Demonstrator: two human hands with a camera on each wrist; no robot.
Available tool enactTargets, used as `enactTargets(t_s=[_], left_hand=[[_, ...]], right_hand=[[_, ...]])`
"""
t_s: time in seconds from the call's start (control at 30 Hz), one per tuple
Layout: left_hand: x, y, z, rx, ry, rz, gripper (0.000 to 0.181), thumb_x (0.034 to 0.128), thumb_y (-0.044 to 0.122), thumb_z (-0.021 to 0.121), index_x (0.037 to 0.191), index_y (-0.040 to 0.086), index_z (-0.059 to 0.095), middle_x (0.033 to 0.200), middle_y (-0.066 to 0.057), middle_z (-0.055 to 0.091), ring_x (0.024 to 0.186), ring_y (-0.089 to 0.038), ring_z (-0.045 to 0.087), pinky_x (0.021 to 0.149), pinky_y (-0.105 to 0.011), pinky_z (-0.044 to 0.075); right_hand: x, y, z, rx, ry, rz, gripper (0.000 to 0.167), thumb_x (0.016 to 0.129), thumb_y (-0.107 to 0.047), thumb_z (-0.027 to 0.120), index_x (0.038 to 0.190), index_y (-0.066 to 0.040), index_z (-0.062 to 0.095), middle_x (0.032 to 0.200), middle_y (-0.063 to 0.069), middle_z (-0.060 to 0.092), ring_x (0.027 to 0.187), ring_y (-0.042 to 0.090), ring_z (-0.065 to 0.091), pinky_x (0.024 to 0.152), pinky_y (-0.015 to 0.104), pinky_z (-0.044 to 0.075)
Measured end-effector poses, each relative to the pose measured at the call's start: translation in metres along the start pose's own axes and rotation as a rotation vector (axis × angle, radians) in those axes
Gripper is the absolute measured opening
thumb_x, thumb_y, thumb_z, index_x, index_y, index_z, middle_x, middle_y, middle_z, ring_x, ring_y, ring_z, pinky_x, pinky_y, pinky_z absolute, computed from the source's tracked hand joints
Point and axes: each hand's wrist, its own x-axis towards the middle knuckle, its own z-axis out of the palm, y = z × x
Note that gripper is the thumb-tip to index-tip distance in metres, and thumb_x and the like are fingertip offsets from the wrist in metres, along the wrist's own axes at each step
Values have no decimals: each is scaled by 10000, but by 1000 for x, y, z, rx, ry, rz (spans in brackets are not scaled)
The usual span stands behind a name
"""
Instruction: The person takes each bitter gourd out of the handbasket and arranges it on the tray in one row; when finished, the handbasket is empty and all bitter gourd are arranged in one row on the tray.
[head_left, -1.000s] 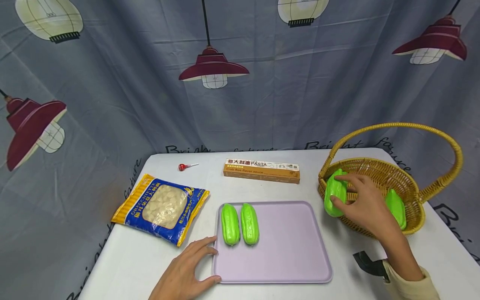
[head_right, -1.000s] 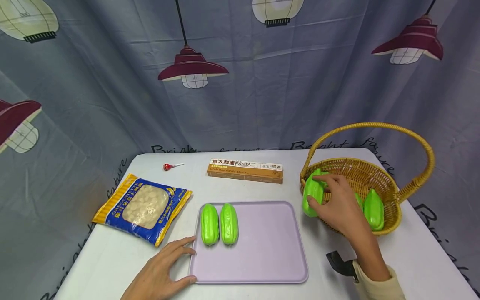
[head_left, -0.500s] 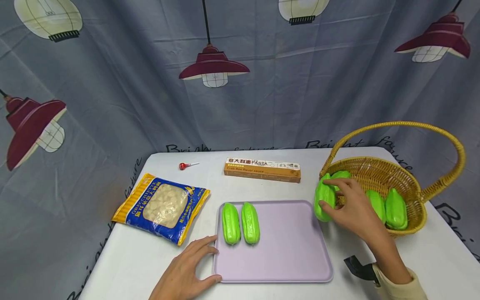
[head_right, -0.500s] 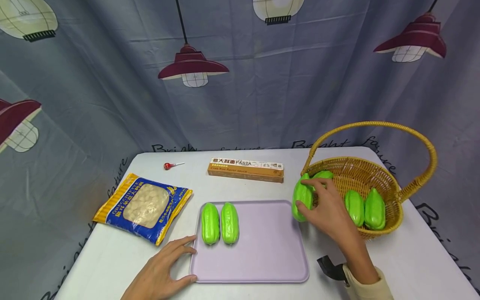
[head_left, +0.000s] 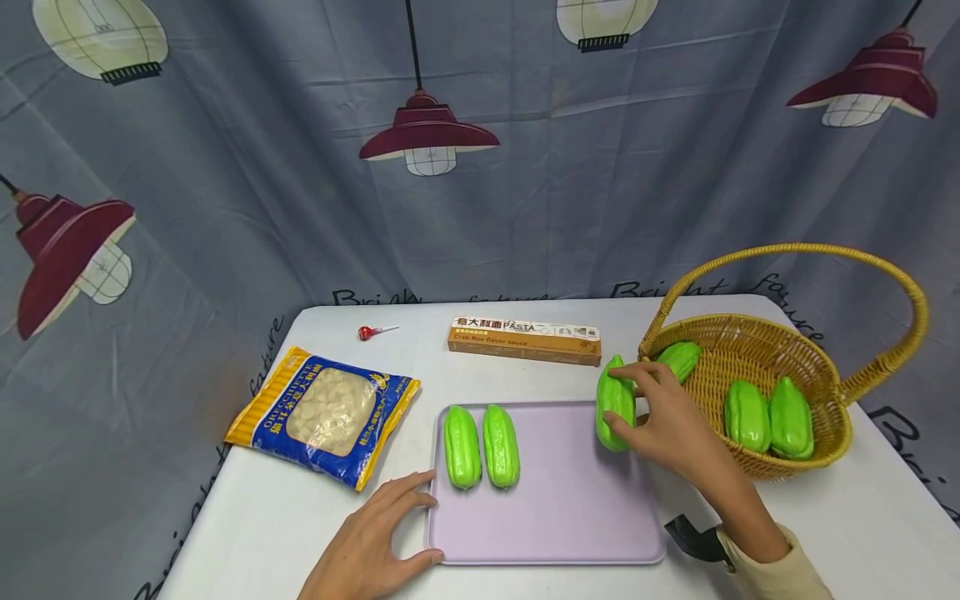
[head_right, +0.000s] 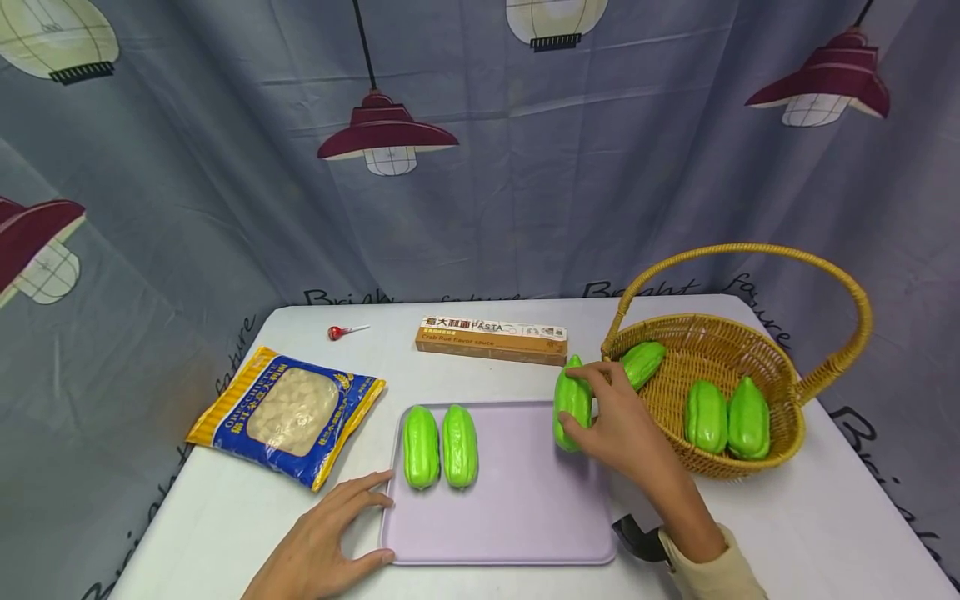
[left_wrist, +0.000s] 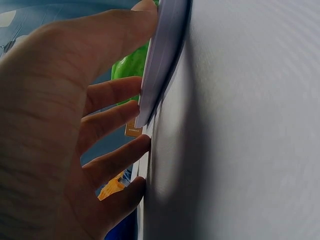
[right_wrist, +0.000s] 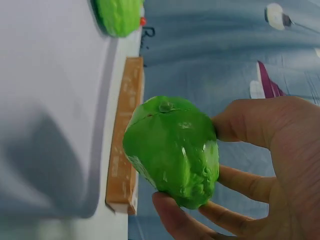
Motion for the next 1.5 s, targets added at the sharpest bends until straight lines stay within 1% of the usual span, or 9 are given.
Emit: enactTargets(t_s=[0.1,0.23,0.4,0.57,0.8,0.97,1.07,1.27,1.5], left_hand=[[0,0,0,-4,-11,-8,504,876,683,792,1232,335,708,1575,136,554,1419,-176,567,1158,-442,545],[1,1,0,-15,-49,-34,521,886,707,764,1248,338,701,1587,127,544,1431,-192,558,1175,-455,531],[0,1,-1,-23,-75,-56,536,892,721,746,1264,339,697,1598,118,534,1442,-210,549,1193,-470,514],[0,1,0,-26,-66,-47,530,893,715,750,1262,339,697,1598,120,534,1442,-205,549,1195,-466,512],[-1,-1,1,-17,-28,-20,506,887,697,770,1241,341,701,1585,135,543,1427,-185,562,1173,-452,531],[-1,-1,2,-13,-10,-7,498,886,684,780,1237,339,702,1579,134,550,1418,-183,568,1164,-453,537],[-1,-1,2,-11,-3,-4,493,880,667,798,1232,335,706,1576,129,555,1419,-182,568,1162,-450,539],[-1,-1,3,0,5,1,491,876,666,803,1226,335,708,1570,126,562,1414,-180,572,1157,-446,544],[0,-2,4,9,43,32,489,859,638,835,1216,325,714,1561,116,577,1406,-173,580,1139,-434,558]], right_hand=[[2,-5,6,-5,-16,-20,580,868,-149,860,1389,-21,637,1407,293,510,1041,392,699,692,331,653],[3,-10,16,-29,-18,-57,584,848,-169,882,1374,-54,656,1371,261,543,974,334,673,665,298,582],[5,-14,28,14,-73,-72,583,852,-189,892,1376,-80,661,1386,232,555,972,281,695,668,255,602],[6,-18,38,58,-124,-71,599,850,-189,895,1386,-66,657,1407,213,546,1009,265,703,683,230,608],[9,-22,48,111,-226,-92,662,859,-180,893,1442,-48,609,1461,234,497,1002,208,679,718,285,661],[11,-21,54,93,-307,-86,697,871,-242,896,1484,-103,596,1486,216,498,915,110,653,731,232,612],[12,-21,58,98,-339,-82,715,865,-255,901,1494,-107,596,1491,222,498,871,87,642,732,212,593],[12,-23,64,131,-361,-85,719,865,-253,902,1497,-102,594,1493,229,491,886,92,656,743,214,613],[11,-28,68,142,-370,-88,718,871,-270,904,1501,-118,595,1499,217,498,863,74,669,722,193,598]])
